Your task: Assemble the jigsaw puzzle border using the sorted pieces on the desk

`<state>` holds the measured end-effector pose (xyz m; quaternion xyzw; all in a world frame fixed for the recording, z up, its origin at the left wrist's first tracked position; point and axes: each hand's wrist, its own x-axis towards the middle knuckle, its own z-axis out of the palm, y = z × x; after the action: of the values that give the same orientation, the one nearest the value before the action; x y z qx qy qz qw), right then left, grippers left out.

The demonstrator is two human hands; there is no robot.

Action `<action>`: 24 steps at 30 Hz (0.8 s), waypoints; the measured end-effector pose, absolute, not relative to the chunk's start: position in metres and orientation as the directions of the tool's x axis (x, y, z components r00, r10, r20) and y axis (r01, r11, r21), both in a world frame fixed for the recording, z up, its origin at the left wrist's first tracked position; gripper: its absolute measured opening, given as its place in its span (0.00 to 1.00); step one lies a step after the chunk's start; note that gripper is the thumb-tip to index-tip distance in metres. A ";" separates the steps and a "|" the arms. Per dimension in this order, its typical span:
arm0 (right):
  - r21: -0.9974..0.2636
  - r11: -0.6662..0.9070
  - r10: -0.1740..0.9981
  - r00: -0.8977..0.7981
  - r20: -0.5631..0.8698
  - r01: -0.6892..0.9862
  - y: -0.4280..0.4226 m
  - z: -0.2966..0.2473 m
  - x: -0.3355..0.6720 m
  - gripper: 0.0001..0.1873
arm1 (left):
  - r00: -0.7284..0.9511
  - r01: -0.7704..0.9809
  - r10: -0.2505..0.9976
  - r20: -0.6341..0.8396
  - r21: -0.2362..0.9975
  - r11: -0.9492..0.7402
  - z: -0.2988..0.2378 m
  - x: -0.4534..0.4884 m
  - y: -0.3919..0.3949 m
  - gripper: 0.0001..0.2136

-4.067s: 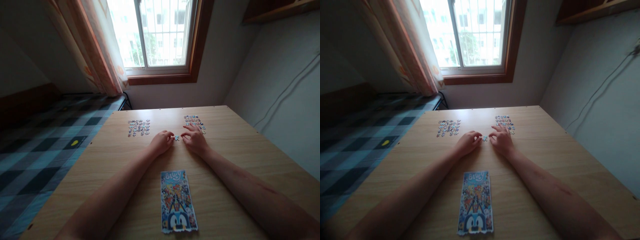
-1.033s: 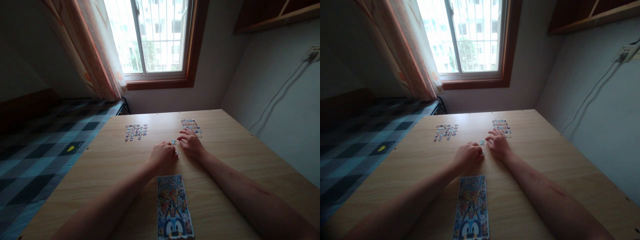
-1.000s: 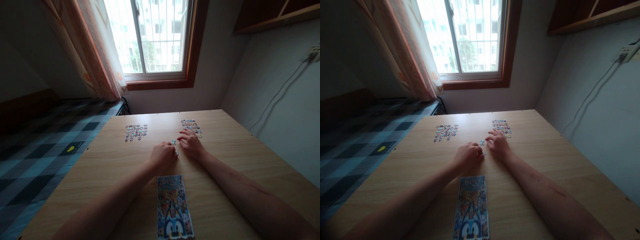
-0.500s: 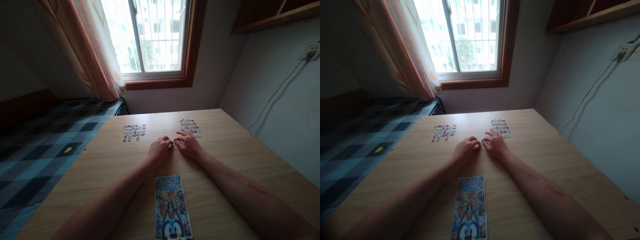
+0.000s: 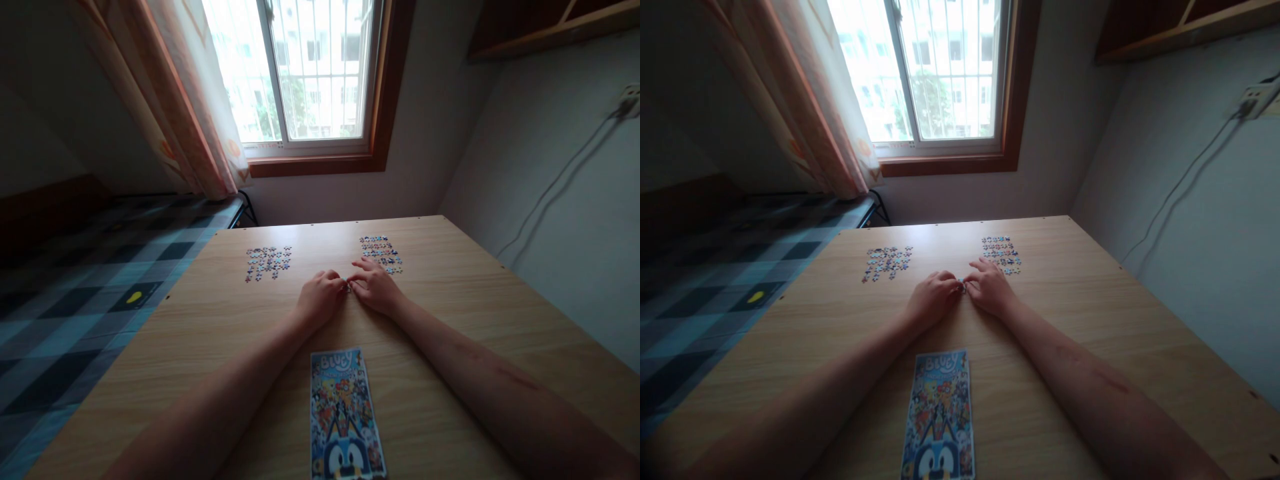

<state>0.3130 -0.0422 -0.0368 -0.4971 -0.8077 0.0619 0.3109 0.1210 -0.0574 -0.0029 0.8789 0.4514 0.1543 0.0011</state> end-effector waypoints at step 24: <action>-0.444 0.407 0.867 -0.185 0.463 0.798 -0.048 -0.031 0.309 0.11 | 0.524 0.800 0.802 0.289 0.157 -0.579 -0.005 0.124 -0.056 0.10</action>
<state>0.3093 -0.0477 -0.0314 -0.5420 -0.7681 0.0511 0.3372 0.1241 -0.0559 -0.0049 0.8728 0.4588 0.1665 0.0022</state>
